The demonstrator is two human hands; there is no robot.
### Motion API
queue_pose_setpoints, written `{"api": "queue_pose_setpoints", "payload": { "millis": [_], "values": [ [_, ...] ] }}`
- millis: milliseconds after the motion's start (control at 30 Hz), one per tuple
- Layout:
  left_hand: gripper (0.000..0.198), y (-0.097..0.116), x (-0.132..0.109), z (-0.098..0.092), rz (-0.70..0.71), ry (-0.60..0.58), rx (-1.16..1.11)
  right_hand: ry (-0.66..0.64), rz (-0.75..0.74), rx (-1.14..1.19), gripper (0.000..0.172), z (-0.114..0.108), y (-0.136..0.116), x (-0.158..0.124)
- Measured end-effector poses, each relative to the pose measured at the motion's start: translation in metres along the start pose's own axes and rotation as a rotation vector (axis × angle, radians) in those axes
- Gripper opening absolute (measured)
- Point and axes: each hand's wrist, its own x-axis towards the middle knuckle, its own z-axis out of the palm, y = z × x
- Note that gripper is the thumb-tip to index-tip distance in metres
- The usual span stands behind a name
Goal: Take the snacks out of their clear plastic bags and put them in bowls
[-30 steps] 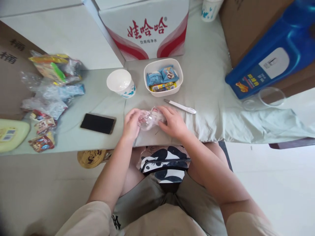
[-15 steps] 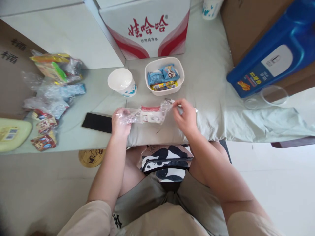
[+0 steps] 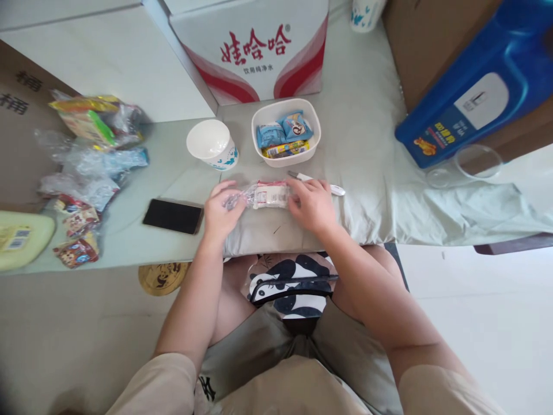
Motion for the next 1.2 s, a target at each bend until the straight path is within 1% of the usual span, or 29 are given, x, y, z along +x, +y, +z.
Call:
{"api": "queue_pose_setpoints", "payload": {
  "millis": [33, 67, 133, 167, 233, 333, 433, 533, 633, 733, 767, 800, 867, 933, 967, 1033, 1067, 1100, 1133, 1200],
  "values": [
    [0.013, -0.001, 0.001, -0.001, -0.021, 0.040, -0.015, 0.007, 0.028, -0.023, 0.027, -0.001, 0.002, 0.000],
    [0.012, -0.002, 0.002, -0.002, -0.040, 0.103, -0.048, 0.026, 0.055, -0.040, 0.022, -0.003, 0.004, 0.001],
    [0.015, -0.004, 0.004, -0.006, -0.077, 0.229, -0.159, 0.092, 0.088, -0.060, 0.017, -0.009, 0.006, 0.001],
    [0.018, -0.003, 0.004, -0.008, -0.092, 0.269, -0.222, 0.127, 0.087, -0.068, 0.016, -0.013, 0.007, 0.000],
    [0.025, -0.001, 0.003, -0.011, -0.107, 0.293, -0.331, 0.174, 0.039, -0.078, 0.012, -0.022, 0.005, -0.001],
    [0.036, 0.004, 0.001, -0.013, -0.112, 0.285, -0.452, 0.157, -0.108, -0.053, 0.008, -0.031, 0.000, -0.006],
    [0.038, 0.010, -0.001, -0.015, -0.130, 0.318, -0.563, 0.126, -0.210, 0.013, 0.011, -0.035, -0.007, -0.016],
    [0.037, 0.015, -0.002, -0.021, -0.151, 0.356, -0.647, 0.100, -0.248, 0.044, 0.013, -0.038, -0.012, -0.028],
    [0.039, 0.018, -0.004, -0.025, -0.218, 0.347, -0.659, 0.125, -0.207, -0.023, 0.013, -0.043, -0.014, -0.035],
    [0.038, 0.017, -0.004, -0.024, -0.301, 0.300, -0.647, 0.165, -0.079, -0.093, 0.013, -0.047, -0.011, -0.034],
    [0.038, 0.017, -0.003, -0.023, -0.313, 0.300, -0.644, 0.176, -0.034, -0.103, 0.014, -0.048, -0.010, -0.032],
    [0.038, 0.017, -0.002, -0.022, -0.312, 0.316, -0.643, 0.192, 0.005, -0.109, 0.015, -0.050, -0.009, -0.030],
    [0.038, 0.020, 0.000, -0.021, -0.273, 0.387, -0.650, 0.235, 0.047, -0.110, 0.016, -0.053, -0.009, -0.027],
    [0.038, 0.025, -0.001, -0.024, -0.213, 0.449, -0.678, 0.267, 0.036, -0.094, 0.015, -0.057, -0.009, -0.028],
    [0.038, 0.028, -0.002, -0.027, -0.195, 0.459, -0.696, 0.270, 0.011, -0.071, 0.015, -0.059, -0.009, -0.030],
    [0.039, 0.033, -0.007, -0.036, -0.201, 0.421, -0.740, 0.225, -0.070, 0.021, 0.014, -0.063, -0.010, -0.036],
    [0.040, 0.033, -0.010, -0.042, -0.218, 0.371, -0.765, 0.169, -0.118, 0.093, 0.014, -0.065, -0.009, -0.040],
    [0.040, 0.033, -0.013, -0.047, -0.243, 0.293, -0.786, 0.079, -0.164, 0.185, 0.013, -0.067, -0.009, -0.042],
    [0.040, 0.031, -0.015, -0.053, -0.277, 0.183, -0.801, -0.048, -0.204, 0.292, 0.013, -0.069, -0.008, -0.045],
    [0.037, 0.025, -0.019, -0.061, -0.385, -0.122, -0.792, -0.357, -0.243, 0.487, 0.022, -0.072, -0.007, -0.047]
  ]
}}
